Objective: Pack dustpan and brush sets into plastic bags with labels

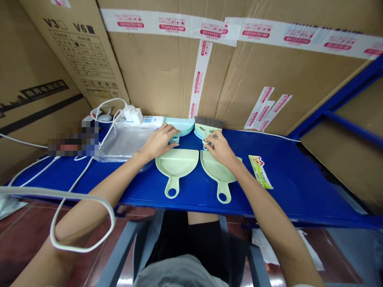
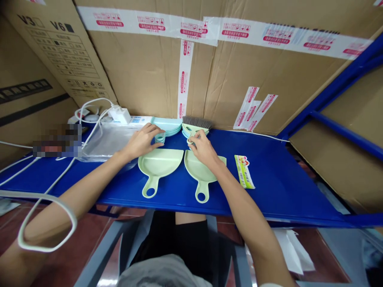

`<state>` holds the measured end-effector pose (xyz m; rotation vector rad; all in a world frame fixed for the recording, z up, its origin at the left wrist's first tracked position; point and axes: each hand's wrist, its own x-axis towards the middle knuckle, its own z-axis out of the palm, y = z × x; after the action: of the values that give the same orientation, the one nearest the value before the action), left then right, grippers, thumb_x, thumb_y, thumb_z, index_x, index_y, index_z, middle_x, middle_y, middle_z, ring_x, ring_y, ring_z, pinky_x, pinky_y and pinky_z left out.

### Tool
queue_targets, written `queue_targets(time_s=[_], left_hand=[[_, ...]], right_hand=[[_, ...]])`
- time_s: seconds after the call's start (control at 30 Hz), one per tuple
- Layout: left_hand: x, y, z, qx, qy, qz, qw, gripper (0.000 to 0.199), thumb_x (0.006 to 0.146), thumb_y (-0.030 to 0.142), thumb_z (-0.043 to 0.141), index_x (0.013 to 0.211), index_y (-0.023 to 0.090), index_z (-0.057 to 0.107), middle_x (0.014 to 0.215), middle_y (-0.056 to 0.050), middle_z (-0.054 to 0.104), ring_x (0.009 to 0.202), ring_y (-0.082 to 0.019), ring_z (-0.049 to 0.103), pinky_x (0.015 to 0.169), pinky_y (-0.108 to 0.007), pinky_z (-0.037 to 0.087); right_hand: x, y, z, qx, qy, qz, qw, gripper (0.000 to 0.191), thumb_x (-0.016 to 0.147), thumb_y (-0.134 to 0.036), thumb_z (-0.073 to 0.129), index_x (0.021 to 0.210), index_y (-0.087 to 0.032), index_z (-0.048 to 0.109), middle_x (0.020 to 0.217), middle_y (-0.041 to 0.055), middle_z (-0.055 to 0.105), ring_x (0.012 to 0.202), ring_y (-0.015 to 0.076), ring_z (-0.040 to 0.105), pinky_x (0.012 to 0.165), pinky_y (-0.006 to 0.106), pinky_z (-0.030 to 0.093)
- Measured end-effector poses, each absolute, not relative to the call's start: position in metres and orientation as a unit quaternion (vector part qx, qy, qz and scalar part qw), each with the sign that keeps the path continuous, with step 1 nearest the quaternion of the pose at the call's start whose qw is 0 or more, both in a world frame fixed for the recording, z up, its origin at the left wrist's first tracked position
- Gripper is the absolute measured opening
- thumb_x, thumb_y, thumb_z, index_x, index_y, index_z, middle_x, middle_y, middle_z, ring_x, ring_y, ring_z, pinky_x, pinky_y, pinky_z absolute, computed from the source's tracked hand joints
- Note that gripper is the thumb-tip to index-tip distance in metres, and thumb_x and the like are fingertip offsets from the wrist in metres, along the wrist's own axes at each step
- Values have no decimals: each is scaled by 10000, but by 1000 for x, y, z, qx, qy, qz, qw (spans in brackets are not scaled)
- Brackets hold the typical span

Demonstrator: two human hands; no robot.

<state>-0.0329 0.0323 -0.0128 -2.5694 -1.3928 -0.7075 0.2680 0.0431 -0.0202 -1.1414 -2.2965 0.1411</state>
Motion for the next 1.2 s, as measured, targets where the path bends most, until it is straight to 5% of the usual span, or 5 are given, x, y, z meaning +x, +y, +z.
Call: queue_targets(time_s=[0.13, 0.43, 0.63, 0.97, 1.2], left_hand=[[-34, 33, -14, -822, -476, -308, 54, 521, 1037, 501, 572, 1437, 167, 553, 1221, -138, 691, 1198, -333, 593, 933, -455, 538], [-38, 29, -5, -690, -531, -484, 87, 478, 1078, 425, 470, 1480, 171, 431, 1212, -112, 685, 1064, -234, 669, 894, -366, 541], [-50, 32, 2, -617, -553, -550, 109, 414, 1078, 386, 427, 1432, 172, 427, 1173, -115, 675, 1055, -232, 674, 926, -387, 533], [-44, 33, -5, -628, -520, -573, 83, 403, 1049, 345, 501, 1409, 172, 448, 1162, -106, 650, 954, -209, 665, 866, -369, 537], [-43, 36, -5, -622, -485, -609, 83, 390, 1025, 307, 548, 1388, 179, 487, 1124, -93, 644, 904, -206, 663, 806, -357, 536]], right_hand=[[279, 49, -18, -449, -794, 116, 394, 73, 930, -225, 655, 941, -191, 719, 1155, 107, 577, 881, 208, 672, 852, 412, 624], [293, 31, 6, -401, -712, 158, 554, 147, 960, -374, 670, 946, -230, 642, 1277, 118, 643, 1174, 265, 696, 980, 437, 625], [255, -87, 30, -405, -762, 126, 490, 147, 966, -324, 699, 828, -277, 690, 1281, 80, 740, 1128, 321, 732, 988, 534, 604], [184, -136, -29, -336, -862, 115, 363, 144, 1001, -229, 679, 943, -281, 800, 1280, 75, 752, 1194, 271, 712, 1022, 452, 630], [202, -141, -7, -332, -796, 46, 504, 123, 1001, -132, 686, 1015, -180, 799, 1142, 76, 819, 998, 194, 797, 931, 318, 663]])
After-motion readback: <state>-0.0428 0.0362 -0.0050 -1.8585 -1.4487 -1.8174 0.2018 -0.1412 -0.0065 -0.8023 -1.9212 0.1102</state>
